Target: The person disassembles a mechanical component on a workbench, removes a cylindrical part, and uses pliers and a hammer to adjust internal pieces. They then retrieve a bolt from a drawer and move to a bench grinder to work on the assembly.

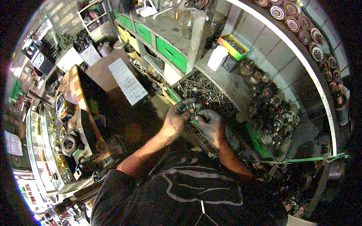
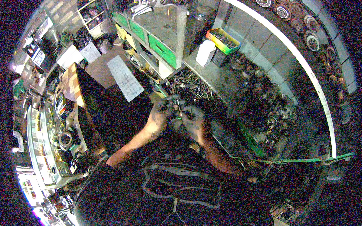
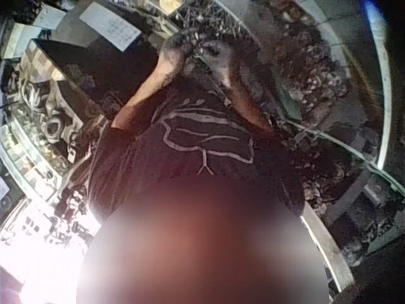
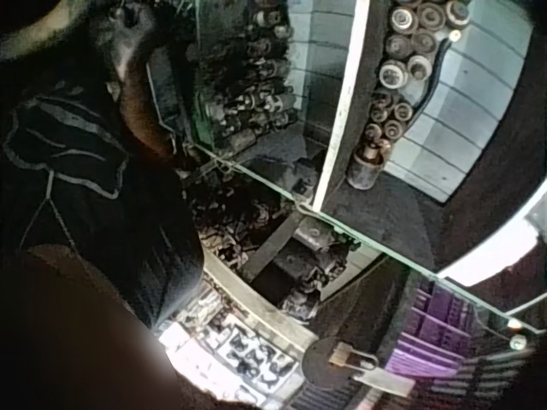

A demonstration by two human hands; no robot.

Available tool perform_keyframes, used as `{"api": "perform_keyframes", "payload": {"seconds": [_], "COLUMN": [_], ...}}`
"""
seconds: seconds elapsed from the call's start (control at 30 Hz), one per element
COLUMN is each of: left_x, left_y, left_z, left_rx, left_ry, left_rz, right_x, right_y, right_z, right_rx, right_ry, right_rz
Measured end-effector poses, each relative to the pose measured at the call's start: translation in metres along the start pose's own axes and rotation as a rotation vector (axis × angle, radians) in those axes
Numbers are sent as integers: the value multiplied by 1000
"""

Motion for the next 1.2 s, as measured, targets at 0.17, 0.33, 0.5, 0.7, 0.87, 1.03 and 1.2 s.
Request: {"api": "perform_keyframes", "payload": {"seconds": [0.17, 0.33, 0.5, 0.7, 0.87, 1.03, 1.2], "left_x": [-11, -22, -29, -35, -32, -27, -2], "left_y": [3, -1, -11, -53, -131, -121, -120], "left_z": [-8, -24, -38, -6, 57, 97, 123], "left_rx": [194, 457, 690, 399, 59, 287, 615], "left_ry": [107, 199, 280, 201, -25, -109, -196], "left_rz": [-92, -200, -261, -277, -326, -29, 136], "right_x": [0, 0, -4, -35, -54, -87, -117], "right_y": [-6, -36, -41, -22, -41, -51, -38], "right_z": [3, 48, 35, -8, -68, -83, -124], "right_rx": [-203, -775, -488, -338, -279, -337, -133], "right_ry": [71, -197, -75, -248, 258, 467, 444], "right_rz": [-49, -413, -138, 12, 188, 352, 324]}}
Point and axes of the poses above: each hand's wrist, its own x-axis towards the middle knuckle, its own y-axis out of the palm, z = x × y, the point moved 7 cm from there along x, towards the middle knuckle, and after that the axes turned 15 degrees about z, right-handed, at the moved point
